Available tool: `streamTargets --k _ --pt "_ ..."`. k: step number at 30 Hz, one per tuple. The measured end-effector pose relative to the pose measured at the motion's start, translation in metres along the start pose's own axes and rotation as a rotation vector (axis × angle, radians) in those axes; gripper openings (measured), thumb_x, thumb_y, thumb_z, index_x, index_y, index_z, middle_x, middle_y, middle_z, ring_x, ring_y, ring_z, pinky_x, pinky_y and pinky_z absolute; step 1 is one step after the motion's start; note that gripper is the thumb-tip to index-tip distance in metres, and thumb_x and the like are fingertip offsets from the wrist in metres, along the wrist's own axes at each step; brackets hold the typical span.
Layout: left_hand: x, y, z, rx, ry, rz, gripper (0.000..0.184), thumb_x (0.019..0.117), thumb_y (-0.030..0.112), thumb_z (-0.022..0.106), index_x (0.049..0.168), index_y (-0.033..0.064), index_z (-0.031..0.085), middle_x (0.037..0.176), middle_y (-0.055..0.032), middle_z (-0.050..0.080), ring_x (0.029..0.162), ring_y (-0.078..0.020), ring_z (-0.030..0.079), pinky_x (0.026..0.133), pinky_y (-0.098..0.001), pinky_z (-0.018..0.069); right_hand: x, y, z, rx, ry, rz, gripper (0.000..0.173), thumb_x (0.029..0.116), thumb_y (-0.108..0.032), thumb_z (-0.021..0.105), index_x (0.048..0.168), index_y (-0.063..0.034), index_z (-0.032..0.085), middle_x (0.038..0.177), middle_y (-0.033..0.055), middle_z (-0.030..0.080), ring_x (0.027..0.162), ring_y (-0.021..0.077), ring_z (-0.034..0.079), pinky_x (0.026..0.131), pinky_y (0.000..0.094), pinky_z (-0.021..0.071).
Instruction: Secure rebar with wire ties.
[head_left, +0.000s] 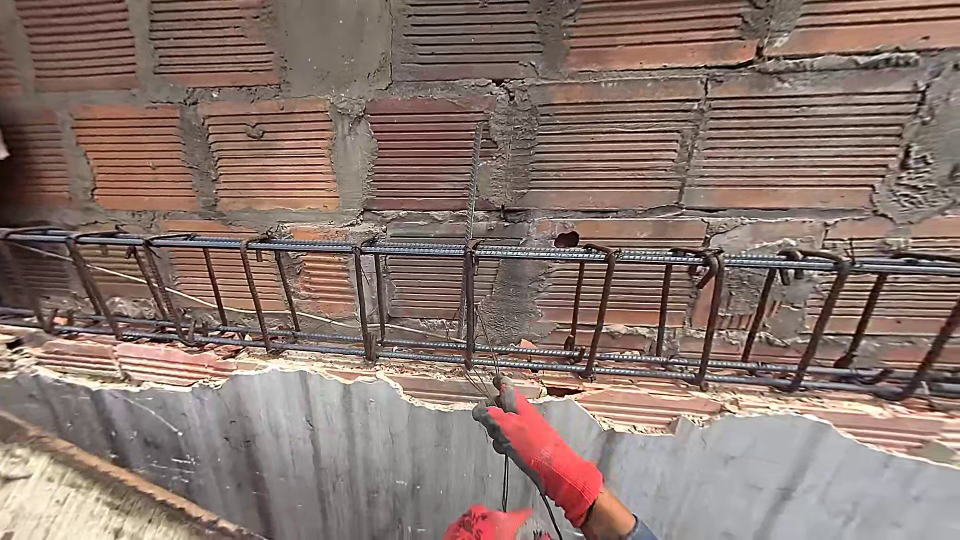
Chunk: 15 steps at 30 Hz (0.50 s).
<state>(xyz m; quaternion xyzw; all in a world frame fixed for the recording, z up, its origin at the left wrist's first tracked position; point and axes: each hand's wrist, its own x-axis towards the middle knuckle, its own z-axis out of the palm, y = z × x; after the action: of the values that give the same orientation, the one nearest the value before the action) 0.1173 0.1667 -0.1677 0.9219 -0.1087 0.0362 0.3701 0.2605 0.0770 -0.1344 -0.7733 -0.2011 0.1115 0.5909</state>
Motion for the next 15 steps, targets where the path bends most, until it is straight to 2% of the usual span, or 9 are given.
streamTargets --k 2,3,5,7,9,11,12,14,15 --pt "0.011 -0.019 -0.026 -0.110 0.200 -0.039 0.030 0.0996 0.029 0.054 0.103 0.0049 0.073 0.086 -0.0098 0.071 0.079 -0.0221 0.070 0.077 -0.0463 0.0568 0.002 0.005 -0.001 0.072 0.022 -0.020 0.038 0.1052 -0.016 0.053 0.140 -0.0040 0.044 0.082 0.0020 0.055 0.061 0.0102 0.052 0.056 0.0283 0.0464" --pt "0.024 -0.030 -0.042 -0.222 0.333 -0.101 0.031 0.1026 0.025 0.049 0.106 0.0041 0.072 0.083 -0.0065 0.071 0.072 -0.0174 0.071 0.072 -0.0399 0.0611 0.002 0.007 0.000 0.105 0.042 -0.031 0.036 0.1050 -0.015 0.052 0.138 -0.0043 0.045 0.080 0.0016 0.055 0.060 0.0097 0.051 0.055 0.0275 0.0455" --pt "0.064 -0.045 -0.073 -0.572 0.497 -0.244 0.038 0.1121 0.026 0.038 0.113 -0.0008 0.065 0.080 -0.0086 0.071 0.066 -0.0182 0.072 0.064 -0.0350 0.0628 0.002 0.009 0.007 0.131 0.066 -0.032 0.034 0.1050 -0.015 0.052 0.137 -0.0045 0.045 0.080 0.0014 0.054 0.060 0.0099 0.050 0.055 0.0279 0.0452" --pt "0.103 -0.057 -0.090 -0.960 0.420 -0.316 0.051 0.1137 0.040 0.030 0.116 -0.0015 0.059 0.085 -0.0162 0.070 0.073 -0.0265 0.072 0.065 -0.0398 0.0616 0.001 0.009 0.018 0.136 0.084 -0.020 0.037 0.1050 -0.016 0.052 0.139 -0.0043 0.044 0.080 0.0024 0.054 0.060 0.0109 0.051 0.056 0.0292 0.0463" --pt "0.131 -0.056 -0.091 -1.124 0.276 -0.329 0.068 0.1089 0.059 0.023 0.117 0.0019 0.059 0.090 -0.0166 0.070 0.077 -0.0269 0.070 0.067 -0.0409 0.0585 0.002 0.008 0.026 0.134 0.122 -0.017 0.042 0.1050 -0.017 0.052 0.143 -0.0026 0.041 0.085 0.0054 0.054 0.064 0.0136 0.052 0.059 0.0327 0.0480" --pt "0.149 -0.048 -0.088 -1.201 0.193 -0.298 0.077 0.1043 0.068 0.020 0.121 0.0047 0.060 0.097 -0.0148 0.070 0.082 -0.0245 0.068 0.070 -0.0398 0.0557 0.003 0.012 0.029 0.164 0.149 -0.019 0.042 0.1041 -0.016 0.053 0.142 -0.0018 0.042 0.085 0.0059 0.054 0.063 0.0133 0.051 0.058 0.0327 0.0473" --pt "0.155 -0.047 -0.085 -1.246 0.191 -0.269 0.070 0.1053 0.064 0.025 0.120 0.0053 0.060 0.098 -0.0144 0.070 0.082 -0.0243 0.069 0.070 -0.0393 0.0561 0.004 0.014 0.028 0.202 0.156 -0.029 0.038 0.1035 -0.015 0.054 0.138 -0.0020 0.044 0.081 0.0043 0.053 0.060 0.0117 0.050 0.054 0.0306 0.0455" --pt "0.159 -0.047 -0.075 -1.364 0.223 -0.211 0.042 0.1084 0.040 0.037 0.106 0.0039 0.059 0.091 -0.0155 0.070 0.080 -0.0266 0.071 0.070 -0.0406 0.0593 0.004 0.022 0.024 0.277 0.145 -0.040 0.033 0.1036 -0.018 0.058 0.130 -0.0028 0.047 0.076 0.0022 0.053 0.056 0.0095 0.048 0.050 0.0271 0.0436" --pt "0.158 -0.048 -0.069 -1.423 0.230 -0.182 0.033 0.1082 0.029 0.039 0.099 0.0034 0.057 0.085 -0.0154 0.068 0.077 -0.0267 0.070 0.069 -0.0407 0.0594 0.004 0.028 0.021 0.298 0.135 -0.042 0.034 0.1038 -0.023 0.060 0.129 -0.0033 0.049 0.076 0.0021 0.054 0.055 0.0093 0.048 0.049 0.0264 0.0436"
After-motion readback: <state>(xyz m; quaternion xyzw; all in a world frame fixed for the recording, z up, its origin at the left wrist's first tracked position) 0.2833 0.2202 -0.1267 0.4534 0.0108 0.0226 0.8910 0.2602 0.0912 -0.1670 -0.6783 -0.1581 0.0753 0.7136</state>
